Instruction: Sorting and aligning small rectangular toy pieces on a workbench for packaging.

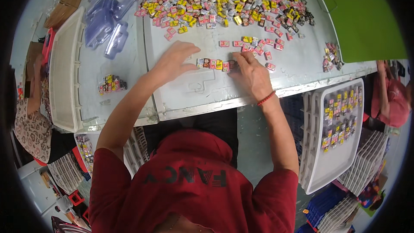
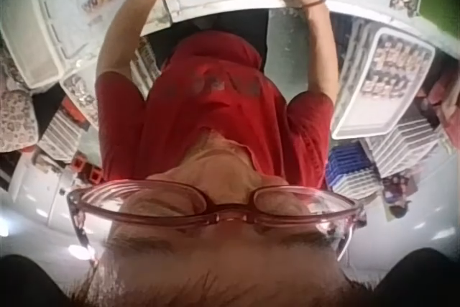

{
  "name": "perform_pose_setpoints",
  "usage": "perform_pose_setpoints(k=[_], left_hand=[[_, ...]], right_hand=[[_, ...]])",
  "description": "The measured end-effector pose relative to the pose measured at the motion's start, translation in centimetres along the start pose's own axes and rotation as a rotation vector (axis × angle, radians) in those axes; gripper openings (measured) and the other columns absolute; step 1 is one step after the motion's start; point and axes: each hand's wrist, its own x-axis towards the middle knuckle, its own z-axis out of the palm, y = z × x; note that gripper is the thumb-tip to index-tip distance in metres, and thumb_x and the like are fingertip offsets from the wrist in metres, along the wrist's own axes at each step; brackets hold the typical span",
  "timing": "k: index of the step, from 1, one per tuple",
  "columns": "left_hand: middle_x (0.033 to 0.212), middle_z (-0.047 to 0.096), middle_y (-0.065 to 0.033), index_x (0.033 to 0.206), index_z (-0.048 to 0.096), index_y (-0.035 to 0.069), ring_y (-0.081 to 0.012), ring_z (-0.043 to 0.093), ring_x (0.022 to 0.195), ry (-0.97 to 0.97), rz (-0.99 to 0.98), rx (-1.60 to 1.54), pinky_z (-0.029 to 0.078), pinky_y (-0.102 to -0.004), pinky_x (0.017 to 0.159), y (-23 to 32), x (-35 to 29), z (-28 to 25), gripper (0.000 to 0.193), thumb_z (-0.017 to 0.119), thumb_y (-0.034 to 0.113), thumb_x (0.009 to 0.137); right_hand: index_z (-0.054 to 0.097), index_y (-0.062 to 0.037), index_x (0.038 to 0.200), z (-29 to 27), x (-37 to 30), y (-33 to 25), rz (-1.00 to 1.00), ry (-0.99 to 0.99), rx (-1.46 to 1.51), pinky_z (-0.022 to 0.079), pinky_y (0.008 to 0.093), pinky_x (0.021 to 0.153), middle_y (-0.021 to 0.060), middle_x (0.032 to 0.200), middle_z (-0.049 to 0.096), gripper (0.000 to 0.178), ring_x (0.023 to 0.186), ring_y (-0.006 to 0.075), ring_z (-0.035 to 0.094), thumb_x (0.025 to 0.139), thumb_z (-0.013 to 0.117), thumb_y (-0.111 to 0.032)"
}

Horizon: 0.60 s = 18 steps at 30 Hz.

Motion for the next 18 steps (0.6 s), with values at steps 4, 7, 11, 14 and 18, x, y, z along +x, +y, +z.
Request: perform_pose_setpoints(k=[4,7,11,14,18], left_hand=[[0.116,0.058,-0.012,0.113,0.06,0.003,-0.031,0.051,0.11,-0.041,0.092,-0.083,0.042,-0.038,0.095,0.0,0.6,0.6,0.046,0.075,0.019,0.073],[0.112,0.059,-0.0091,0.109,0.062,0.003,-0.0287,0.052,0.106,-0.006,0.176,-0.04,0.043,-0.0372,0.093,0.5,1.2,1.0,0.045,0.076,0.018,0.069],[0.106,0.059,-0.0054,0.101,0.063,0.004,-0.0248,0.053,0.101,0.083,0.322,0.189,0.044,-0.036,0.088,0.5,1.3,0.9,0.043,0.078,0.02,0.065],[0.102,0.06,-0.0051,0.099,0.064,0.005,-0.0237,0.053,0.099,0.107,0.363,0.199,0.043,-0.0361,0.086,0.0,1.5,1.0,0.041,0.077,0.024,0.065],[0.097,0.061,-0.0046,0.098,0.064,0.005,-0.0235,0.053,0.098,0.068,0.372,0.077,0.043,-0.0365,0.087,-0.4,1.8,1.1,0.038,0.076,0.023,0.067]], right_hand=[[0.058,-0.0093,0.117,0.8,0.4,-1.0,-0.055,0.072,-0.066,0.053,0.0349,0.07,0.0087,0.106,0.058,0.047,0.084,0.0266,0.064,0.074,0.074,-0.019],[0.06,-0.0098,0.114,1.4,0.3,-0.3,-0.032,0.084,-0.047,0.053,0.0342,0.069,0.0074,0.104,0.059,0.041,0.083,0.0255,0.063,0.076,0.073,-0.018],[0.061,-0.0088,0.112,1.1,0.4,-0.7,-0.039,0.103,-0.047,0.052,0.0337,0.069,0.0072,0.102,0.059,0.037,0.081,0.0248,0.063,0.077,0.072,-0.016],[0.062,-0.0078,0.111,0.9,0.4,-0.7,-0.043,0.107,-0.038,0.052,0.0336,0.069,0.0077,0.101,0.059,0.037,0.082,0.0249,0.063,0.077,0.072,-0.016],[0.061,-0.0062,0.111,0.9,0.4,-0.5,-0.036,0.084,-0.039,0.053,0.0335,0.07,0.008,0.102,0.06,0.037,0.084,0.026,0.064,0.077,0.071,-0.014]])
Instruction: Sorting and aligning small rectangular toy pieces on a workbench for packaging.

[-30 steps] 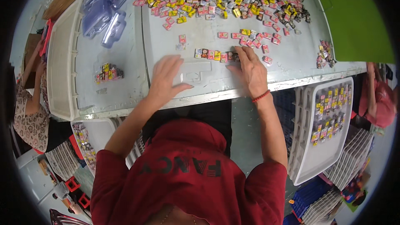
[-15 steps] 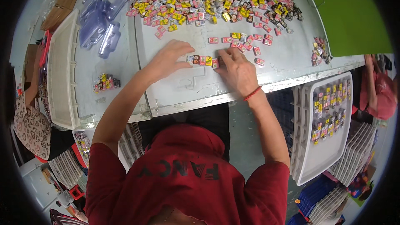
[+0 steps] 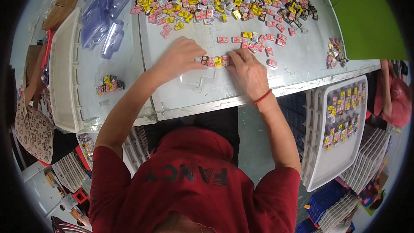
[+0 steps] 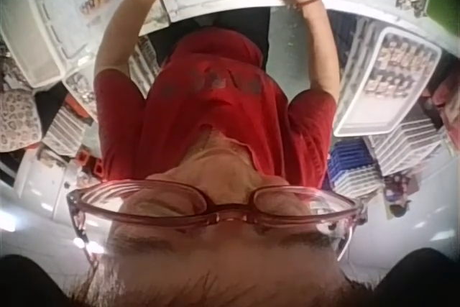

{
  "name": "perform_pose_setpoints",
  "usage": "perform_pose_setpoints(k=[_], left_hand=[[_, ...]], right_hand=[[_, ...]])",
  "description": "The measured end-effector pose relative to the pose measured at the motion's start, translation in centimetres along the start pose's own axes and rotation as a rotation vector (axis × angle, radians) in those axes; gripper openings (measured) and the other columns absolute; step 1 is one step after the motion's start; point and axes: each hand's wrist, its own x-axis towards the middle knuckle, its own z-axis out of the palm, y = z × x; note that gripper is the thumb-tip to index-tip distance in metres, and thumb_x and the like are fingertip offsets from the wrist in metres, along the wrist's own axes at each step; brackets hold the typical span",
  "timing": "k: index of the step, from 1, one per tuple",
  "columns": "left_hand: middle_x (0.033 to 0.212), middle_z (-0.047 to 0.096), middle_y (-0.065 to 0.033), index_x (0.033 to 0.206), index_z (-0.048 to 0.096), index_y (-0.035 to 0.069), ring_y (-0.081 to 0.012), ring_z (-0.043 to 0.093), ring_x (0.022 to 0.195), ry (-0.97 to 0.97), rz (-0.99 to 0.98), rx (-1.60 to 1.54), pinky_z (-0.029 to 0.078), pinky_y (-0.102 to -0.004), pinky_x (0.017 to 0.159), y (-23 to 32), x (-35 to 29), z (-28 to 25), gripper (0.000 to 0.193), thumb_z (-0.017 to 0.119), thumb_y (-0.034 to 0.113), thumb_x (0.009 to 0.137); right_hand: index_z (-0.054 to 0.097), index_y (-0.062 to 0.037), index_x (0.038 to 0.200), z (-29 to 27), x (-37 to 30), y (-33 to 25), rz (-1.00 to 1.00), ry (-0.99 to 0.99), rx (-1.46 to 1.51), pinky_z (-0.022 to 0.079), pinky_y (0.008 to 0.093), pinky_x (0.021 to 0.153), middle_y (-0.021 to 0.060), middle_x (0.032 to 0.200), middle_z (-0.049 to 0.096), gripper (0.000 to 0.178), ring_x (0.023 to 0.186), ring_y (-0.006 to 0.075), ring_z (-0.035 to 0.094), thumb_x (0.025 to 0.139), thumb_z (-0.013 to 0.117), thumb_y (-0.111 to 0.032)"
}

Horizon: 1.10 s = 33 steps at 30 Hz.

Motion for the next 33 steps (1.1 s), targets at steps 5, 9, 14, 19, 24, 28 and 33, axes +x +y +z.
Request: perform_pose_setpoints(k=[5,9,14,19,24,28,33], left_hand=[[0.094,0.061,-0.0045,0.099,0.064,0.005,-0.0229,0.054,0.098,0.009,-0.043,0.018,0.042,-0.036,0.087,-0.9,-1.4,-0.5,0.032,0.074,0.017,0.071],[0.093,0.062,-0.0049,0.099,0.064,0.005,-0.0233,0.054,0.097,0.072,-0.048,0.004,0.042,-0.0361,0.087,0.1,-2.2,-0.7,0.031,0.073,0.015,0.072],[0.094,0.062,-0.0061,0.1,0.064,0.004,-0.0239,0.055,0.097,0.073,-0.033,-0.03,0.043,-0.0358,0.088,-0.5,-1.1,-0.2,0.027,0.069,0.012,0.074],[0.093,0.062,-0.0066,0.098,0.064,0.004,-0.024,0.055,0.096,-0.039,-0.009,0.028,0.043,-0.036,0.087,-2.0,-1.8,-1.1,0.025,0.068,0.012,0.075],[0.095,0.061,-0.0062,0.097,0.064,0.005,-0.0243,0.055,0.095,0.044,0.003,0.104,0.044,-0.0362,0.087,-2.1,-2.8,-1.8,0.026,0.071,0.013,0.073],[0.097,0.06,-0.0063,0.097,0.065,0.006,-0.0247,0.055,0.096,0.04,-0.05,0.068,0.044,-0.0357,0.087,-1.9,-2.6,-1.4,0.028,0.073,0.014,0.072],[0.1,0.059,-0.0073,0.1,0.064,0.005,-0.0245,0.054,0.098,0.118,-0.162,0.208,0.044,-0.0352,0.088,-2.2,-2.2,-2.1,0.031,0.073,0.014,0.072]], right_hand=[[0.061,-0.0051,0.111,-0.1,-0.2,0.0,0.003,0.016,0.026,0.053,0.0338,0.071,0.0084,0.104,0.06,0.036,0.086,0.0265,0.064,0.077,0.072,-0.014],[0.062,-0.0052,0.111,-0.1,-0.2,-0.1,0.015,0.014,0.014,0.053,0.0336,0.071,0.0089,0.105,0.061,0.036,0.087,0.0269,0.064,0.077,0.071,-0.013],[0.062,-0.0053,0.111,-0.2,0.0,0.1,-0.005,0.002,0.02,0.053,0.0333,0.071,0.0085,0.105,0.061,0.035,0.086,0.027,0.064,0.078,0.071,-0.012],[0.062,-0.0053,0.11,-0.1,-0.2,0.3,-0.002,0.001,0.038,0.053,0.0332,0.07,0.0079,0.104,0.061,0.033,0.086,0.0264,0.064,0.078,0.07,-0.011],[0.062,-0.0052,0.109,-0.1,-0.1,0.2,-0.006,0.016,0.032,0.053,0.0329,0.07,0.0077,0.102,0.061,0.032,0.085,0.0261,0.064,0.078,0.07,-0.011],[0.062,-0.0053,0.109,0.0,-0.2,0.3,0.015,0.011,0.034,0.053,0.0328,0.07,0.0076,0.102,0.062,0.032,0.084,0.0261,0.064,0.078,0.07,-0.011],[0.062,-0.0054,0.109,0.0,-0.2,0.2,0.003,0.024,0.043,0.053,0.0329,0.07,0.0075,0.102,0.062,0.032,0.084,0.026,0.064,0.078,0.07,-0.011]])
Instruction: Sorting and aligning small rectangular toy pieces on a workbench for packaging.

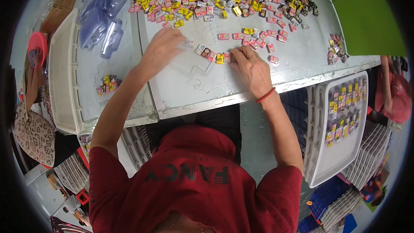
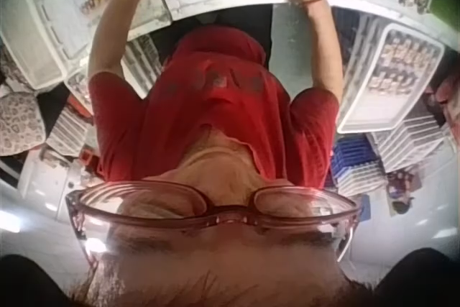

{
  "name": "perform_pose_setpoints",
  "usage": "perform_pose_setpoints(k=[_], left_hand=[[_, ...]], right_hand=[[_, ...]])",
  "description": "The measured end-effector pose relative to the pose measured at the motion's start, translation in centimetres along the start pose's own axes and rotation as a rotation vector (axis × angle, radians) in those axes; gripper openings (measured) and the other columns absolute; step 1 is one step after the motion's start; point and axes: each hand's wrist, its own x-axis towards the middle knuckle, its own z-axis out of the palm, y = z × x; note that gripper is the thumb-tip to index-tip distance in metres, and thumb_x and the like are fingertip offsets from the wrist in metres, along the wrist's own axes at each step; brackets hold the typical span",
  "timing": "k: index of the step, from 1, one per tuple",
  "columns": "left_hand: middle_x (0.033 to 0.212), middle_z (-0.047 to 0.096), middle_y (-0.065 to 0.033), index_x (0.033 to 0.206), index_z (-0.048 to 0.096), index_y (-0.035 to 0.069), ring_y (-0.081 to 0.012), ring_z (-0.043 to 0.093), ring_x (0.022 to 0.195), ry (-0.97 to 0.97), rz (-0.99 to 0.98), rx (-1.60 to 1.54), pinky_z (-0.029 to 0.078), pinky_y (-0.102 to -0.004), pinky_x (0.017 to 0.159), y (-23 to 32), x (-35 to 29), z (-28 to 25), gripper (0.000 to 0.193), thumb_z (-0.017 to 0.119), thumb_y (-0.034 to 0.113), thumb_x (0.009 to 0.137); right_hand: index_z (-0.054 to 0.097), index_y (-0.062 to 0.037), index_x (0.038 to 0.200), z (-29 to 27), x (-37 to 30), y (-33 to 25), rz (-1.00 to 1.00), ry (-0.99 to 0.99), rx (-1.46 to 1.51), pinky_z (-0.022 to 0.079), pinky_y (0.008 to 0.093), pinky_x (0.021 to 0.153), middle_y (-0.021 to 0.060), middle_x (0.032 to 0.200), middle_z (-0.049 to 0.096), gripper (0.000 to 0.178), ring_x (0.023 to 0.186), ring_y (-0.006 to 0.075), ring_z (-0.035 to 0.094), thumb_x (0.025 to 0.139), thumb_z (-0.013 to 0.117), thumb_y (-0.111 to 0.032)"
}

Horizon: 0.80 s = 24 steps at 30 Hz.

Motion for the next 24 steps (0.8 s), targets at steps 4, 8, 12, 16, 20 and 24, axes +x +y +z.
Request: perform_pose_setpoints(k=[4,8,12,16,20,24], left_hand=[[0.104,0.058,-0.0084,0.101,0.063,0.003,-0.0261,0.054,0.1,-0.043,0.077,-0.126,0.044,-0.0367,0.088,0.5,0.1,0.2,0.034,0.074,0.012,0.07],[0.108,0.056,-0.0096,0.102,0.063,0.002,-0.0279,0.054,0.099,-0.024,0.076,-0.097,0.046,-0.0379,0.085,1.6,-0.5,-0.1,0.034,0.073,0.011,0.071],[0.107,0.055,-0.0101,0.101,0.062,0.002,-0.0277,0.055,0.098,0.044,0.011,-0.086,0.047,-0.0381,0.083,3.8,-2.7,0.9,0.034,0.074,0.011,0.07],[0.106,0.054,-0.0104,0.101,0.061,0.002,-0.0281,0.055,0.098,0.044,-0.123,-0.096,0.047,-0.0387,0.081,6.8,-4.3,1.0,0.035,0.074,0.01,0.07],[0.104,0.054,-0.0108,0.099,0.06,0.001,-0.0292,0.054,0.099,0.086,-0.131,-0.034,0.047,-0.0393,0.082,7.6,-3.4,1.1,0.032,0.073,0.008,0.07],[0.103,0.056,-0.011,0.1,0.06,0.001,-0.0288,0.054,0.1,0.11,-0.055,-0.117,0.047,-0.0389,0.084,4.4,0.6,0.2,0.033,0.073,0.006,0.07]], right_hand=[[0.062,-0.0056,0.109,-0.1,0.0,-0.1,0.018,-0.022,-0.027,0.053,0.033,0.07,0.0075,0.103,0.061,0.033,0.084,0.0261,0.064,0.078,0.07,-0.011],[0.062,-0.0057,0.109,0.1,-0.1,0.1,0.005,-0.003,-0.022,0.053,0.0329,0.07,0.0074,0.103,0.062,0.033,0.084,0.0258,0.064,0.078,0.071,-0.011],[0.063,-0.006,0.108,0.2,-0.1,0.1,0.019,0.006,-0.013,0.053,0.0325,0.071,0.0071,0.103,0.062,0.032,0.085,0.0254,0.064,0.077,0.071,-0.011],[0.063,-0.0059,0.108,0.2,-0.2,0.3,0.005,0.013,-0.014,0.053,0.0324,0.071,0.0071,0.102,0.062,0.032,0.085,0.0253,0.064,0.077,0.07,-0.011],[0.062,-0.0057,0.109,0.2,-0.2,0.3,0.015,0.004,-0.029,0.053,0.0326,0.07,0.0071,0.102,0.061,0.033,0.085,0.0252,0.064,0.078,0.07,-0.011],[0.061,-0.006,0.111,-0.2,-0.1,-0.2,0.008,-0.007,-0.012,0.053,0.0328,0.07,0.0075,0.104,0.061,0.035,0.085,0.0255,0.064,0.078,0.07,-0.013]])
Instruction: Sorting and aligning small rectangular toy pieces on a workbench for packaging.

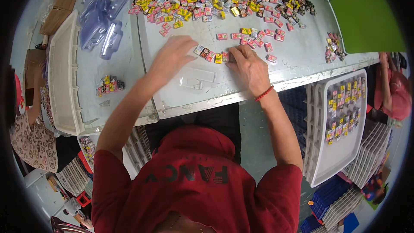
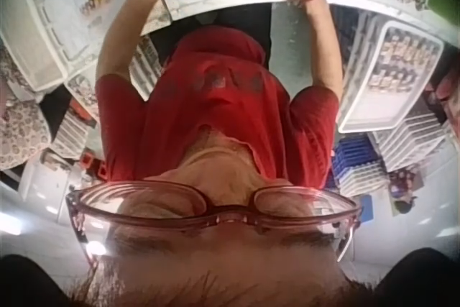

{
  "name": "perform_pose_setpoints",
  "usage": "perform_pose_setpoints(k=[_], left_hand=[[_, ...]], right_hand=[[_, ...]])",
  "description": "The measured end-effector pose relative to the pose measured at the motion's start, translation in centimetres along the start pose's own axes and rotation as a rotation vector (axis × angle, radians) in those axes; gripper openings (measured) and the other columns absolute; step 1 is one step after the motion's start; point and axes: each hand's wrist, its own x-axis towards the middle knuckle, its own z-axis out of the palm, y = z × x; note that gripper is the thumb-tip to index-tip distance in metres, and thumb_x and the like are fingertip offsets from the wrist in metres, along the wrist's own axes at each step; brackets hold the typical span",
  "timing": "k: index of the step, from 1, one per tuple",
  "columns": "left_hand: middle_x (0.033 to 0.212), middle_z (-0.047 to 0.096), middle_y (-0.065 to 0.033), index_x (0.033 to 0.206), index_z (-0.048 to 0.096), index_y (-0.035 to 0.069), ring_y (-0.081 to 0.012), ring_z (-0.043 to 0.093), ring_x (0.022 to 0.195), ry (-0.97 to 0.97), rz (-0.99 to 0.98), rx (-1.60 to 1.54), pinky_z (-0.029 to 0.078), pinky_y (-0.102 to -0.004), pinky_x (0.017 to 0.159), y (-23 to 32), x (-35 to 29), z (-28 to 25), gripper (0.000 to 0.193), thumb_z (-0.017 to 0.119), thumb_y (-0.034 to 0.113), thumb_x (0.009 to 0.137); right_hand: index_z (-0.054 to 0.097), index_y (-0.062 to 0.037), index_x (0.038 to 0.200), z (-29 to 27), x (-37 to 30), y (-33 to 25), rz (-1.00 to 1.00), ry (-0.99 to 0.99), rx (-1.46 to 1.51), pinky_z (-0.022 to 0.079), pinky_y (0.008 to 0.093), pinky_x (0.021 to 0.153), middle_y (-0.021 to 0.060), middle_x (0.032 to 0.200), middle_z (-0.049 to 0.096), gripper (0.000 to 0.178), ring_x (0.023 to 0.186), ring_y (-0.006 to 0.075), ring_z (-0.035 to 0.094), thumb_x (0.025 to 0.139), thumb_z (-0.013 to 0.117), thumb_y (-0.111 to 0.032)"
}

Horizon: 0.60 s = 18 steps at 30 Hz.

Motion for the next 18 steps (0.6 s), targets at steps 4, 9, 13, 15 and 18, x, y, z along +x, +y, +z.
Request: perform_pose_setpoints(k=[4,9,13,15,18], left_hand=[[0.105,0.057,-0.0113,0.104,0.06,0.001,-0.0283,0.055,0.1,-0.25,0.139,-0.138,0.048,-0.0381,0.084,-2.2,1.8,1.1,0.035,0.071,0.006,0.071],[0.103,0.059,-0.011,0.104,0.059,0.002,-0.0287,0.056,0.097,-0.303,0.152,-0.212,0.048,-0.038,0.082,-2.0,1.9,1.9,0.034,0.07,0.006,0.072],[0.1,0.059,-0.0093,0.104,0.059,0.003,-0.0275,0.057,0.096,-0.273,0.165,-0.217,0.048,-0.0377,0.08,-1.8,1.7,2.7,0.035,0.071,0.009,0.072],[0.101,0.058,-0.0086,0.104,0.059,0.003,-0.0269,0.056,0.096,-0.277,0.183,-0.202,0.048,-0.0376,0.08,-1.4,1.9,2.5,0.036,0.072,0.01,0.072],[0.102,0.057,-0.0076,0.105,0.059,0.004,-0.0262,0.055,0.098,-0.295,0.2,-0.164,0.048,-0.0373,0.081,-1.3,1.9,2.2,0.038,0.073,0.012,0.071]], right_hand=[[0.06,-0.0063,0.112,0.3,0.0,-0.1,-0.02,0.026,-0.058,0.053,0.0331,0.069,0.0078,0.103,0.06,0.037,0.085,0.0261,0.064,0.078,0.071,-0.016],[0.061,-0.0062,0.111,0.3,0.1,-0.3,0.008,0.007,-0.041,0.052,0.0337,0.07,0.0083,0.103,0.06,0.036,0.084,0.0261,0.063,0.078,0.071,-0.016],[0.061,-0.0059,0.11,0.5,-0.2,-0.2,0.029,0.019,-0.044,0.052,0.0336,0.071,0.0091,0.102,0.06,0.036,0.086,0.0258,0.063,0.077,0.071,-0.016],[0.061,-0.006,0.111,0.5,-0.4,-0.3,0.023,0.039,-0.04,0.052,0.0338,0.071,0.0087,0.103,0.06,0.037,0.087,0.0261,0.063,0.077,0.072,-0.016],[0.062,-0.007,0.11,0.3,-0.2,-1.2,0.017,0.066,-0.036,0.053,0.034,0.07,0.0077,0.104,0.06,0.037,0.088,0.0264,0.062,0.076,0.072,-0.016]])
